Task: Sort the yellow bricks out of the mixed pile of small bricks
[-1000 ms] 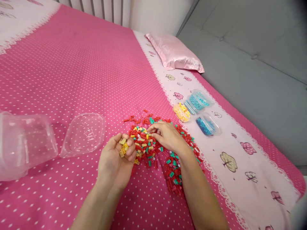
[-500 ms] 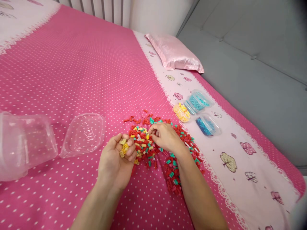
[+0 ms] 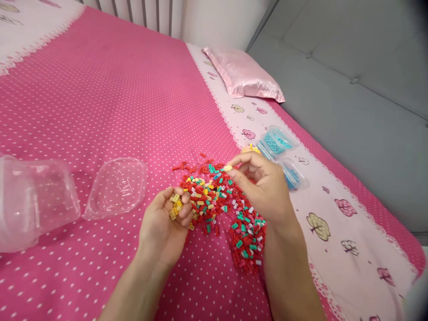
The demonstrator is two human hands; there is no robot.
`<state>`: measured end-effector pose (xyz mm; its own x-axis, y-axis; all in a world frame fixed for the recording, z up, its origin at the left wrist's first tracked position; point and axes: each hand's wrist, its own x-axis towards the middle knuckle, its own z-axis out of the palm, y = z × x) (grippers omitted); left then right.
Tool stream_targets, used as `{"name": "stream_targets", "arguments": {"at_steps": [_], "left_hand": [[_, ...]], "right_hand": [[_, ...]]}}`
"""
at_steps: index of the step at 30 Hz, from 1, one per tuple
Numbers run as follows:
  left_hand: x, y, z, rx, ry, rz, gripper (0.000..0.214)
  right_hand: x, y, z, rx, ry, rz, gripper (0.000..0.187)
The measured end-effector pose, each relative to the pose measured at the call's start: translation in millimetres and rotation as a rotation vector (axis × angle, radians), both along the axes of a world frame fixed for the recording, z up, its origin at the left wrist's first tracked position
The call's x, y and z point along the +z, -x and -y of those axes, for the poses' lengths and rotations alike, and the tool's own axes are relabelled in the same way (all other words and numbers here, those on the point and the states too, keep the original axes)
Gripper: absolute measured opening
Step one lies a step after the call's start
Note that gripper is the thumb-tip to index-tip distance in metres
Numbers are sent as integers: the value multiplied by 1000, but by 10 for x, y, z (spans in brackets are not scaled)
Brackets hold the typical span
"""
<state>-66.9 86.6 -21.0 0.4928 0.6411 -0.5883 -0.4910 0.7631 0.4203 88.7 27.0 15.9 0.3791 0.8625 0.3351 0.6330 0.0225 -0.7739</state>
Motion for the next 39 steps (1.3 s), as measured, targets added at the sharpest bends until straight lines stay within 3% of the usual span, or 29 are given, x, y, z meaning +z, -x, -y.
{"name": "stream_targets", "arguments": {"at_steps": [5, 10, 15, 18, 22, 33, 36, 39], "left_hand": [[27, -24, 40, -70, -6, -3, 27], [50, -51, 72, -120, -15, -1, 28], [71, -48, 61, -136, 10, -14, 27], [70, -40, 48, -111, 25, -23, 25], [53, -31, 37, -75, 30, -25, 25], [36, -21, 29, -68, 21, -6, 26], [36, -18, 26, -67, 25, -10, 26], [33, -18, 25, -72, 21, -8, 26]], "right_hand": [[162, 237, 130, 58, -4, -21, 6], [167, 368, 119, 196, 51, 33, 10], [-63, 129, -17, -66, 132, 127, 12], [-287, -49, -126, -149, 346, 221, 9], [-476, -136, -208, -156, 585, 264, 11], [-403, -211, -140, -232, 852, 457, 23], [-369, -212, -127, -298, 845, 491, 22], [-355, -200, -132, -216, 743, 441, 18]]}}
